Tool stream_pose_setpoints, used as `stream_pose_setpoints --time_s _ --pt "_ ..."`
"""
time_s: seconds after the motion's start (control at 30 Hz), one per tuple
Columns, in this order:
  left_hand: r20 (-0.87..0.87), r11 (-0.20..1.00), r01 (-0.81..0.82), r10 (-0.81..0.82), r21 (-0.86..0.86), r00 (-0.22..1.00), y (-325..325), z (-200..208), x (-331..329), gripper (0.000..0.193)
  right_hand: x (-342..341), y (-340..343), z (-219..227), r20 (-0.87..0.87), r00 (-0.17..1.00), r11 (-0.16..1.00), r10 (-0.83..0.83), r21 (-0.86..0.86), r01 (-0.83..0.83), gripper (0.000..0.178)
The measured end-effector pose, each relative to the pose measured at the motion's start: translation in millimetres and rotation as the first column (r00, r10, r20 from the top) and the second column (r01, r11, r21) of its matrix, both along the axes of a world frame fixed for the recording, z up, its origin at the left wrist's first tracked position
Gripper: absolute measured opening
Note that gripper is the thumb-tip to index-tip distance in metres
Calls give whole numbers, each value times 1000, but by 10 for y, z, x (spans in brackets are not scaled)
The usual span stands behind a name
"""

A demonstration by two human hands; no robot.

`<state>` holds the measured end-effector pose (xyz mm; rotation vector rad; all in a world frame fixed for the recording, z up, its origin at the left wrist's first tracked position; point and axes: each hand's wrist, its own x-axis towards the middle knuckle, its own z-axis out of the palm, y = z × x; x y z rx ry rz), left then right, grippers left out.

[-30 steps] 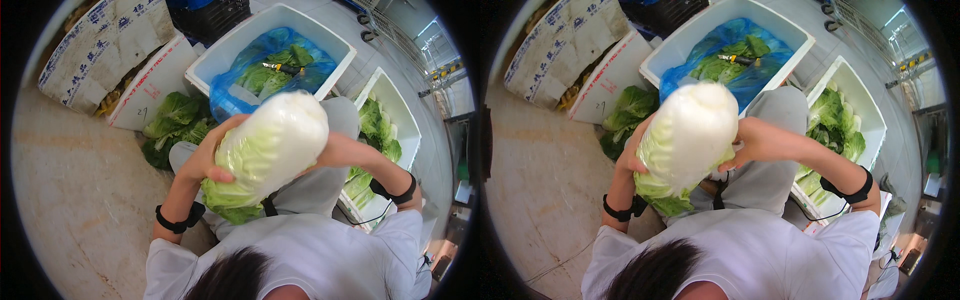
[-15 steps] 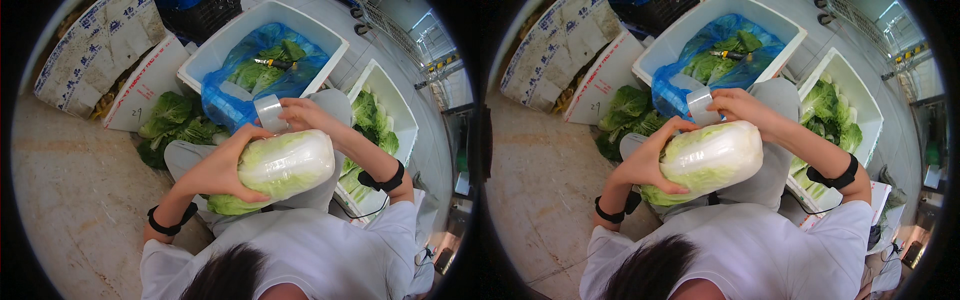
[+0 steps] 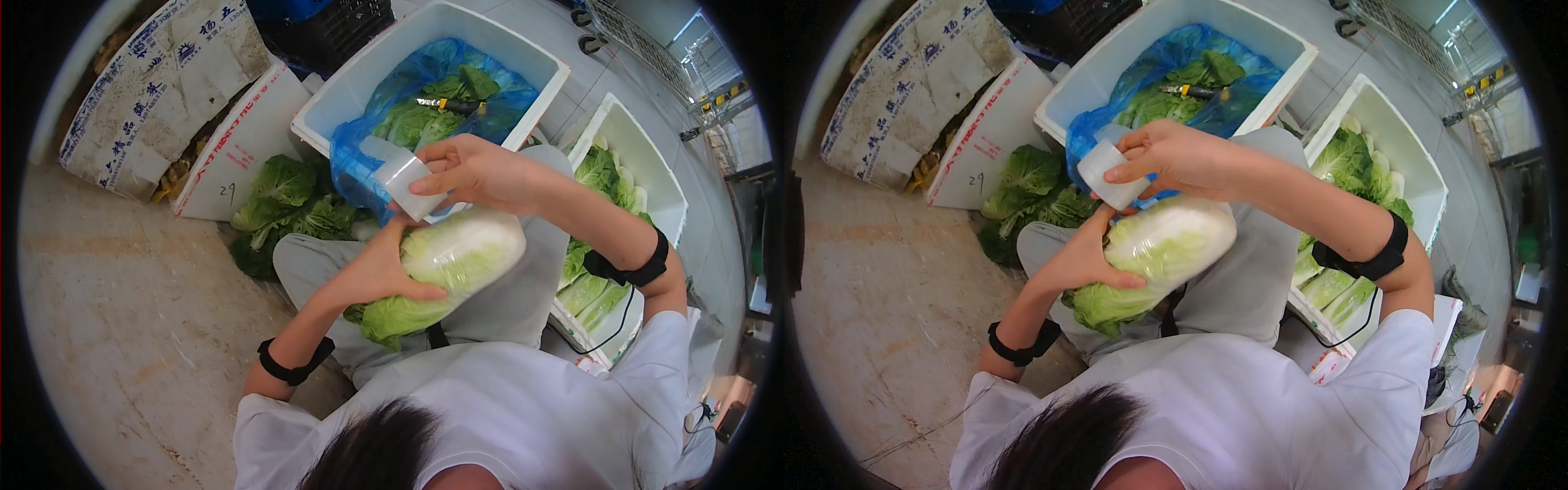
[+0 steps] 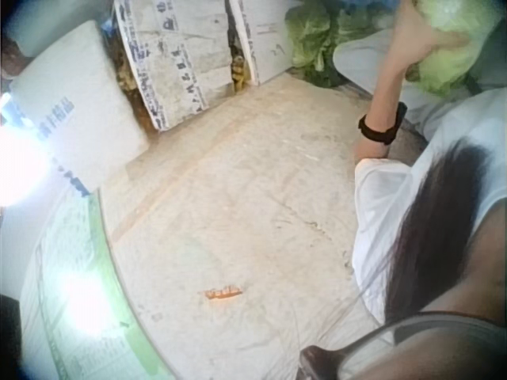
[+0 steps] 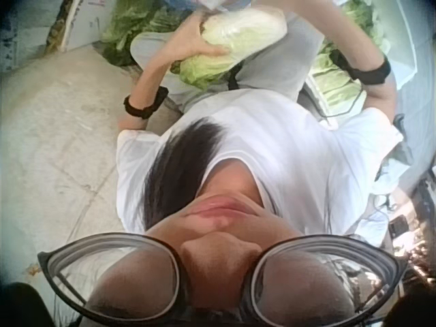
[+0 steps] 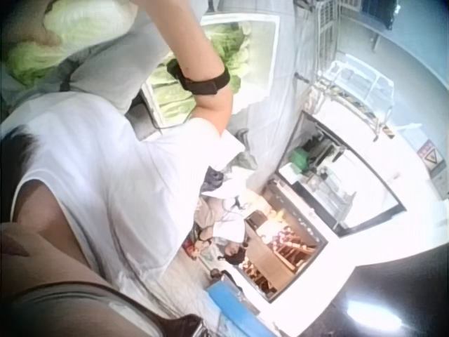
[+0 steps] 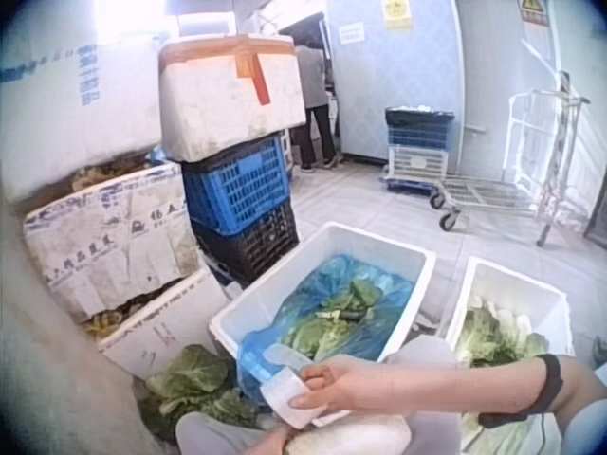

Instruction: The person sits on the floor and wraps individual napa cabbage heads with clear plastic film. They peel off outer leaves, trim the base with a knife, wrap the cabbage, and place it into a white styrofoam box. The process is repeated for multiple cabbages.

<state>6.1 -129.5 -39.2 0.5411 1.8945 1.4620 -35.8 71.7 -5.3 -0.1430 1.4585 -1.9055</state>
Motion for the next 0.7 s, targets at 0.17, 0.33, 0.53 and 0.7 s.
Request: stream_pose_setpoints --time_s 0.17,0.33,0.53,0.7 --pt "55 993 -110 108 36 993 -83 -266 -221 98 181 -144 189 -222 973 998 -58 2 60 39" --pt "22 974 -224 223 33 975 -204 -274 -400 93 461 -94 435 -306 945 973 -119 156 173 32" --pt "104 852 -460 448 251 888 -310 -35 -374 80 674 -58 452 -319 919 957 -232 92 273 31" --pt "300 808 -497 412 316 860 -335 29 -285 76 638 37 379 -381 908 877 -174 360 319 28"
